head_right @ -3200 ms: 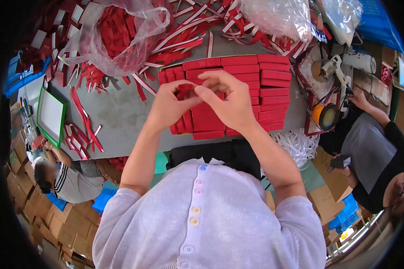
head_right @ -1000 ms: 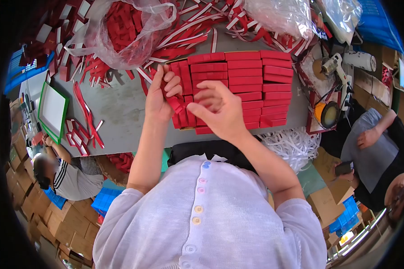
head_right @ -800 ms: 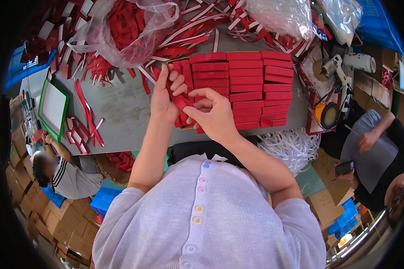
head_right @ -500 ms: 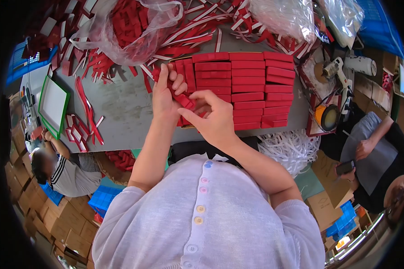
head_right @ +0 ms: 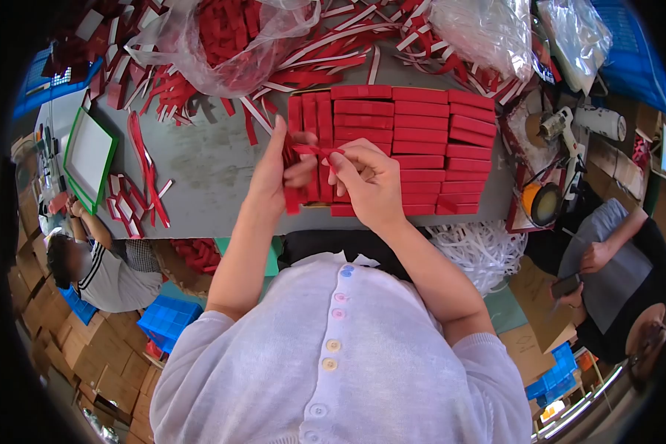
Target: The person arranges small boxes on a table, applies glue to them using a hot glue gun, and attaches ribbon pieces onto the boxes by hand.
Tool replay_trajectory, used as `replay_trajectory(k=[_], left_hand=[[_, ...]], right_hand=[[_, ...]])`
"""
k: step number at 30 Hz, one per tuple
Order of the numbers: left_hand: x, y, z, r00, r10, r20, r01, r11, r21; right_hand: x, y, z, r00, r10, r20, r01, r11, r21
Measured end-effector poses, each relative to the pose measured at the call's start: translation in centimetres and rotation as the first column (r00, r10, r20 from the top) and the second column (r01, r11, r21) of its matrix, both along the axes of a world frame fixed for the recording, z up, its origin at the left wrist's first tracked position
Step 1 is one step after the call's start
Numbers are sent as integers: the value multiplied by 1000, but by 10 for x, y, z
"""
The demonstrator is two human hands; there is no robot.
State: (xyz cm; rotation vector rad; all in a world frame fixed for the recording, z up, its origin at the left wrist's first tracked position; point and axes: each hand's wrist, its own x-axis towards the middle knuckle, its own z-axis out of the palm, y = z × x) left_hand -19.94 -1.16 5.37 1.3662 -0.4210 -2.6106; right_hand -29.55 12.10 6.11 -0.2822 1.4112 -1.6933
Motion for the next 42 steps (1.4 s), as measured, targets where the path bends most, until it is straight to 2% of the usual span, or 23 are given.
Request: replay_trajectory(k=[1, 4, 6, 7, 9, 10, 11, 12, 15, 17, 18, 19, 20, 21, 23, 25, 29, 30, 31, 35, 37, 38, 42], left_hand=[[4, 1, 6, 986, -144, -82, 154, 980, 128], [10, 2, 2, 964, -254, -83, 257, 966, 28], [12, 4, 1, 937, -340, -78, 335, 940, -69], [11, 8, 4, 947, -322, -23, 313, 935, -168], [7, 11, 7, 952, -304, 26, 300, 917, -264], [6, 12, 8, 926, -362, 106, 370, 819, -439], [4, 14, 8, 896, -400, 193, 432, 682, -590], [3, 14, 9, 894, -405, 192, 435, 684, -586], [1, 14, 5, 834, -474, 280, 549, 668, -503], [2, 17, -7, 769, -477, 426, 636, 506, -582], [0, 19, -11, 766, -481, 426, 639, 506, -579], [-3, 22, -15, 774, -392, 498, 630, 396, -668], [-7, 24, -19, 782, -292, 551, 620, 270, -737], [-11, 25, -23, 780, -296, 551, 622, 269, -735], [-21, 24, -30, 829, -125, 545, 539, -81, -838], [-29, 25, -31, 807, -113, 580, 570, -109, -814], [-40, 28, -34, 733, -76, 676, 658, -176, -732], [-41, 27, -35, 733, -79, 676, 657, -177, -733], [-41, 26, -35, 756, -65, 651, 638, -146, -756], [-29, 8, -34, 850, 24, 526, 527, -5, -850], [-21, 3, -34, 850, 29, 527, 526, 24, -850], [-18, 2, -34, 837, -4, 547, 547, 43, -836], [-18, 8, -34, 829, -112, 548, 552, 13, -834]], right_hand=[[0, 3, -1, 1000, 0, 2, 0, 1000, 6], [-3, 7, -3, 998, 26, -53, -28, 999, -36], [-9, 12, 0, 979, 72, 190, -73, 997, -1], [-13, 12, 4, 979, 69, 191, -70, 998, 2], [-23, 10, 15, 750, -26, 661, -87, 987, 137], [-21, 13, 9, 749, -33, 662, -82, 986, 142], [-18, 17, -1, 882, -9, 471, -79, 983, 167], [-15, 20, -7, 966, 21, 257, -72, 979, 192], [-15, 27, -14, 997, 2, 78, -22, 965, 262], [-16, 27, -18, 999, -37, 22, 28, 951, 309], [-16, 28, -19, 997, -70, -32, 76, 934, 350], [-17, 27, -19, 997, -73, -29, 79, 932, 353], [-19, 25, -21, 984, -55, -169, 119, 911, 394], [-22, 23, -23, 952, -29, -305, 165, 889, 428], [-27, 21, -37, 909, -38, -414, 213, 897, 387], [-32, 18, -43, 721, 11, -692, 324, 878, 352], [-38, 18, -50, 715, 21, -699, 348, 856, 382], [-40, 19, -51, 615, 106, -782, 357, 846, 395], [-41, 21, -52, 502, 192, -843, 367, 836, 409], [-41, 32, -42, 455, 235, -859, 362, 833, 419], [-40, 35, -35, 140, 313, -939, 226, 914, 338], [-36, 39, -42, 198, 367, -909, 137, 908, 396], [-29, 35, -39, 169, 483, -859, 142, 851, 506]])
